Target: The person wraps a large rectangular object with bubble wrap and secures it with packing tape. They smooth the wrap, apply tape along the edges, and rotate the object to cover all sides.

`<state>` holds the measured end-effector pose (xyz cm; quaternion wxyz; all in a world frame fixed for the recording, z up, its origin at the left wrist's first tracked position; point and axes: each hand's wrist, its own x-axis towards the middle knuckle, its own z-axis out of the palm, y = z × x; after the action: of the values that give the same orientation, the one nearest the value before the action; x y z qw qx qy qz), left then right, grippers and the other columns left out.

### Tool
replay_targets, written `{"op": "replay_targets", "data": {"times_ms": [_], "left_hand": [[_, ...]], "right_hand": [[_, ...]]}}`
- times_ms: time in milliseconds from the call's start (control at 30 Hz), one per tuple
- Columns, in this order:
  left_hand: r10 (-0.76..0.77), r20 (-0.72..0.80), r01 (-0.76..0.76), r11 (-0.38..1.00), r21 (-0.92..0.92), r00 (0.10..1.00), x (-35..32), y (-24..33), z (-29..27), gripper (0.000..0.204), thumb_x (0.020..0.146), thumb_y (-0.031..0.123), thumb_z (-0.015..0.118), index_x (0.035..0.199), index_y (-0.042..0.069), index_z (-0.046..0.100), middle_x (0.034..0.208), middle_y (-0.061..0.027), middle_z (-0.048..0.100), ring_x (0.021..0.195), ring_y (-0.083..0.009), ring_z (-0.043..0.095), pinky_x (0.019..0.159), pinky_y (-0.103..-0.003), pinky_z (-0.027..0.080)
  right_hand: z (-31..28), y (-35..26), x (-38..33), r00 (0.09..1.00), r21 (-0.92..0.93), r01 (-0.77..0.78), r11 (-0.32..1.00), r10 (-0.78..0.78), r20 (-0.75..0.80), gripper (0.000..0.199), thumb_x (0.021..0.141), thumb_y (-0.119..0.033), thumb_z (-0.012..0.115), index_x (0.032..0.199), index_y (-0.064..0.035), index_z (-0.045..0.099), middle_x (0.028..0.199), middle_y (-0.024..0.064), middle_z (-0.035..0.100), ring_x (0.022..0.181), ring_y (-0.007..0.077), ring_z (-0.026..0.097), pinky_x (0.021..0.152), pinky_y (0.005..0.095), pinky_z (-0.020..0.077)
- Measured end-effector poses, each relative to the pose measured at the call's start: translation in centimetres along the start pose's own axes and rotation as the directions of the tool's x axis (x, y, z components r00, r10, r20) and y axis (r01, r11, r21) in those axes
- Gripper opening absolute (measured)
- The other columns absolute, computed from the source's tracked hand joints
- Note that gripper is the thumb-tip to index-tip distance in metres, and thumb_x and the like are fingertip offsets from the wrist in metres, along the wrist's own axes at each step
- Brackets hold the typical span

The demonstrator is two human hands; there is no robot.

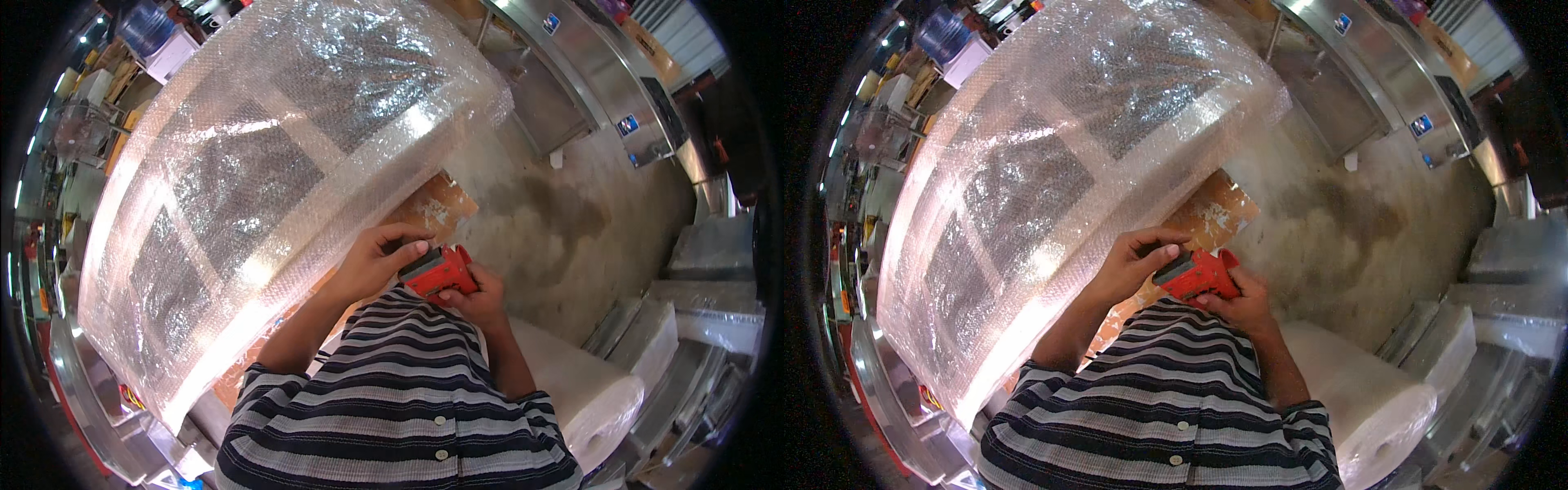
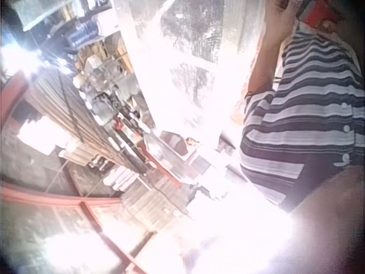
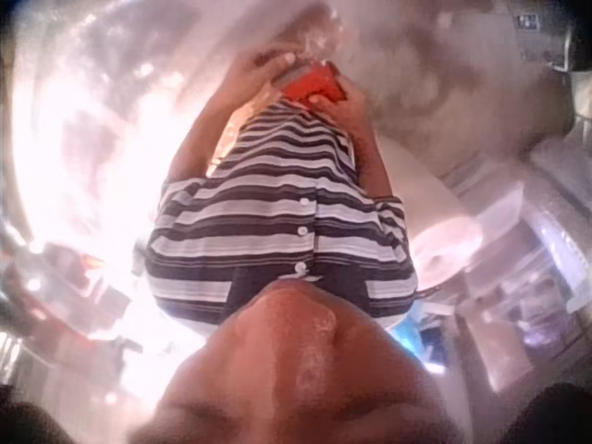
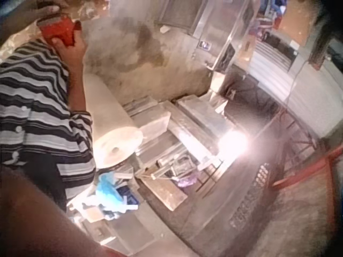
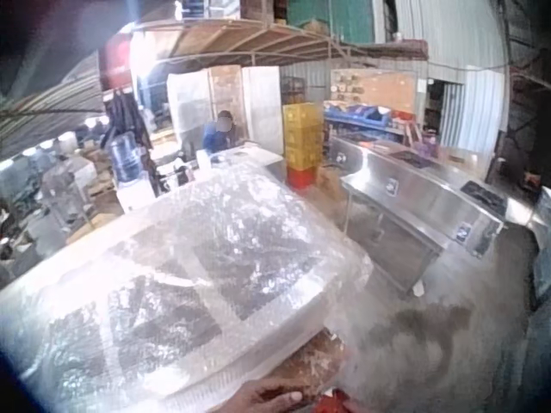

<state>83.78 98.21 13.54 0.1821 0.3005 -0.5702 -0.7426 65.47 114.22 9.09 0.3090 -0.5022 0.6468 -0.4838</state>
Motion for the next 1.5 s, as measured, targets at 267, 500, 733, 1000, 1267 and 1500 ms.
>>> {"op": "replay_targets", "data": {"times_ms": [267,500,733,1000,1267,1500], "left_hand": [[0.249,-0.232,-0.068,0.804,0.591,0.94,3.4,1.3,-2.9,0.017,0.094,0.017,0.072,0.101,0.002,0.076,0.088,-0.0136,0.074,0.074,-0.0195,0.069,0.068,-0.031,0.053],[0.494,-0.41,-0.016,0.654,0.757,0.767,5.4,6.0,-9.8,0.017,0.096,0.017,0.07,0.099,0.001,0.076,0.086,-0.0133,0.073,0.075,-0.0182,0.069,0.069,-0.032,0.054],[0.71,-0.32,0.024,0.393,0.919,0.627,6.7,4.5,-11.0,0.014,0.092,0.017,0.072,0.093,0.003,0.076,0.087,-0.0135,0.073,0.08,-0.031,0.065,0.074,-0.041,0.053],[0.779,-0.234,0.122,0.201,0.972,0.581,7.6,2.0,-12.1,0.013,0.092,0.02,0.071,0.096,0.01,0.078,0.087,-0.006,0.071,0.092,-0.0278,0.061,0.083,-0.043,0.049],[0.758,-0.31,0.36,0.107,0.927,0.574,8.5,0.3,-12.8,0.054,0.097,0.036,0.065,0.148,0.022,0.053,0.148,-0.0204,0.048,0.133,-0.0392,0.047,0.11,-0.055,0.036],[0.515,-0.397,0.447,0.028,0.894,0.76,9.1,-0.7,-14.5,0.058,0.105,0.047,0.046,0.157,0.023,0.039,0.165,-0.0265,0.022,0.154,-0.0439,0.018,0.121,-0.063,0.016]], "right_hand": [[1.8,-0.6,3.9,0.964,0.133,-0.25,0.959,0.235,0.12,0.048,0.086,-0.039,0.081,0.113,-0.0011,0.069,0.09,0.0154,0.073,0.082,0.022,0.072,0.076,0.0338,0.0549],[5.6,0.7,6.5,0.968,0.13,-0.235,0.963,0.22,0.121,0.047,0.09,-0.044,0.076,0.105,0.0004,0.07,0.086,0.0165,0.072,0.075,0.0256,0.07,0.068,0.0372,0.054],[6.9,0.2,7.2,0.96,0.072,-0.276,0.959,0.27,0.077,0.048,0.089,-0.047,0.076,0.097,0.0003,0.071,0.082,0.0185,0.072,0.073,0.0274,0.071,0.066,0.0387,0.0537],[7.5,-0.1,8.0,0.957,0.012,-0.282,0.959,0.28,0.079,0.046,0.091,-0.045,0.074,0.095,0.001,0.071,0.076,0.0153,0.07,0.068,0.0232,0.067,0.065,0.0374,0.0525],[8.8,1.3,8.6,0.965,0.01,-0.256,0.967,0.255,0.057,0.047,0.092,-0.045,0.074,0.089,0.001,0.07,0.073,0.0151,0.069,0.067,0.02,0.067,0.063,0.0372,0.0513],[9.1,3.8,9.1,0.956,0.028,-0.267,0.963,0.262,0.13,0.048,0.092,-0.045,0.074,0.083,0.0017,0.067,0.069,0.0106,0.067,0.064,0.0166,0.062,0.062,0.035,0.05]]}}
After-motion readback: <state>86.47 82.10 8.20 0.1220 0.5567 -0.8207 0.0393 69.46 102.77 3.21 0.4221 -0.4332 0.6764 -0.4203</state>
